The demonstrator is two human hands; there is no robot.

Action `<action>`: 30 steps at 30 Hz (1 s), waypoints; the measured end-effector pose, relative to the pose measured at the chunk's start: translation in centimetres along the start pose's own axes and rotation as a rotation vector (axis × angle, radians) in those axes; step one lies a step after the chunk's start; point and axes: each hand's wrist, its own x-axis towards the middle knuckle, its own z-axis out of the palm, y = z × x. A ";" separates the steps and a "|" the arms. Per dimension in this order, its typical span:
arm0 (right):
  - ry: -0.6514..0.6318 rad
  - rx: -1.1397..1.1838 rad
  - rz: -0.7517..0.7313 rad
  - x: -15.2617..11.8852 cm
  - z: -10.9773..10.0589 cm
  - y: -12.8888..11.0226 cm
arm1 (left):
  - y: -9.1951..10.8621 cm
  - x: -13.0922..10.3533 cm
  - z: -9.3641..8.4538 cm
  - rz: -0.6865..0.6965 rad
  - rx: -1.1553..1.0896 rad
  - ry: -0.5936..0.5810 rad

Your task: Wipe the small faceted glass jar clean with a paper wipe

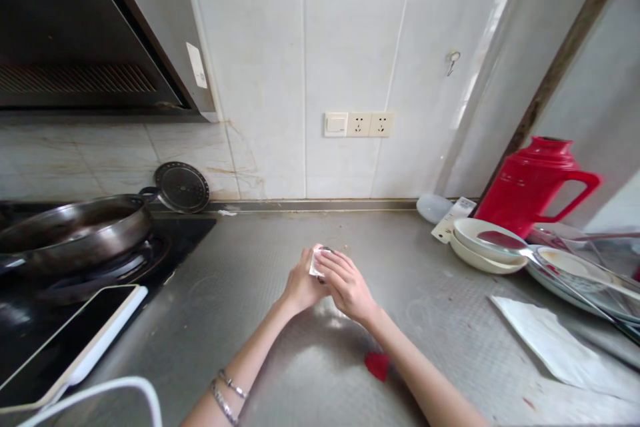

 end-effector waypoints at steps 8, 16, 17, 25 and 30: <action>0.266 0.320 0.464 -0.2 0.4 1.2 | 1.2 0.3 -0.4 -0.016 -0.037 0.001; 0.275 0.216 0.230 -0.6 0.0 0.6 | 1.8 0.8 -0.6 -0.029 -0.344 -0.038; 0.230 0.201 0.145 -0.7 0.1 0.5 | 1.9 0.8 -0.6 -0.029 -0.350 -0.040; 0.217 0.357 0.358 -0.4 0.6 0.6 | 1.9 0.6 -0.4 -0.047 -0.482 -0.091; 0.241 0.507 0.758 -0.1 0.2 1.5 | 1.8 0.7 -0.4 -0.095 -0.453 -0.078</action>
